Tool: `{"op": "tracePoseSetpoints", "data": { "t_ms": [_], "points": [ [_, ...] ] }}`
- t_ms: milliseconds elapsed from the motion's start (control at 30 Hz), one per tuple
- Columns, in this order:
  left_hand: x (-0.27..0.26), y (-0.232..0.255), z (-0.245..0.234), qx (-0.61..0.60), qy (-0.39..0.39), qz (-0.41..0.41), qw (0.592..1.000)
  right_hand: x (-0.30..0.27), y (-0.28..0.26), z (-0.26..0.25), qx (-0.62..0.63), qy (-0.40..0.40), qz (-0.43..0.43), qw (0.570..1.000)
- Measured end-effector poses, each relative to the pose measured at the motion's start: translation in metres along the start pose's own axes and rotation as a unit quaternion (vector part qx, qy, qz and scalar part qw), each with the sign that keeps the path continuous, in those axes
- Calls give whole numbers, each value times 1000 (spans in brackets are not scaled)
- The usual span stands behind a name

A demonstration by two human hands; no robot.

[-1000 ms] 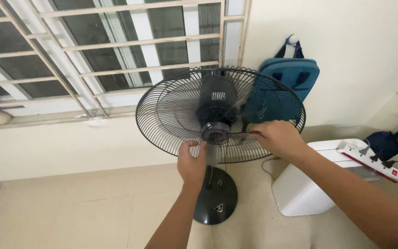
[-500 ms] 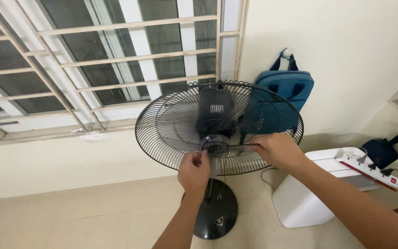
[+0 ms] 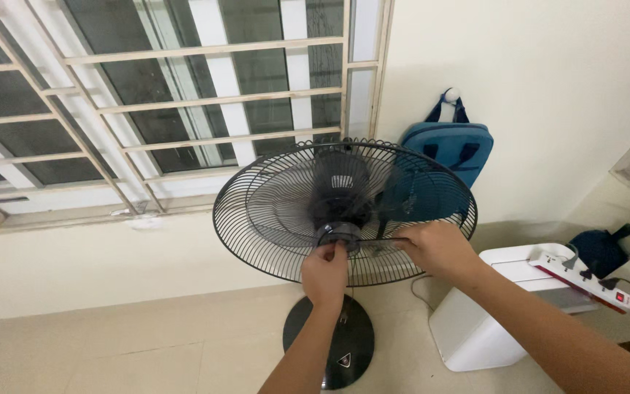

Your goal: The person assembles a standing fan by attaching the fan blades to the motor hub, securing them with a nut, and then fitting the front protective cage. The person uses their hands to align and tighten the components.

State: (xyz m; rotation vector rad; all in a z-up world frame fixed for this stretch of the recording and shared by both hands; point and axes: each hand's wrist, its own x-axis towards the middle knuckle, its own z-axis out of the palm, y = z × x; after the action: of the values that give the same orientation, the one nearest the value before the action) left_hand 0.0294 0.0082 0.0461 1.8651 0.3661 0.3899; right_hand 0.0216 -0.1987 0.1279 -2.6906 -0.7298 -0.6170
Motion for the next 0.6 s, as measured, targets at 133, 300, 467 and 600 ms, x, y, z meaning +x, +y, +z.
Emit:
{"op": "tracePoseSetpoints", "data": {
  "t_ms": [133,300,467,600],
  "points": [
    [7,-8,6,15,6,24,1000,1,-2,-1,1,-18,21,1000],
    [10,-18,18,-21,9,57,998,1,-1,2,-5,-14,18,1000],
    [11,-27,25,-44,18,81,996,-1,2,4,3,-5,6,1000],
    [12,-26,27,-49,13,55,997,-1,5,6,-7,-8,4,1000]
  ]
}}
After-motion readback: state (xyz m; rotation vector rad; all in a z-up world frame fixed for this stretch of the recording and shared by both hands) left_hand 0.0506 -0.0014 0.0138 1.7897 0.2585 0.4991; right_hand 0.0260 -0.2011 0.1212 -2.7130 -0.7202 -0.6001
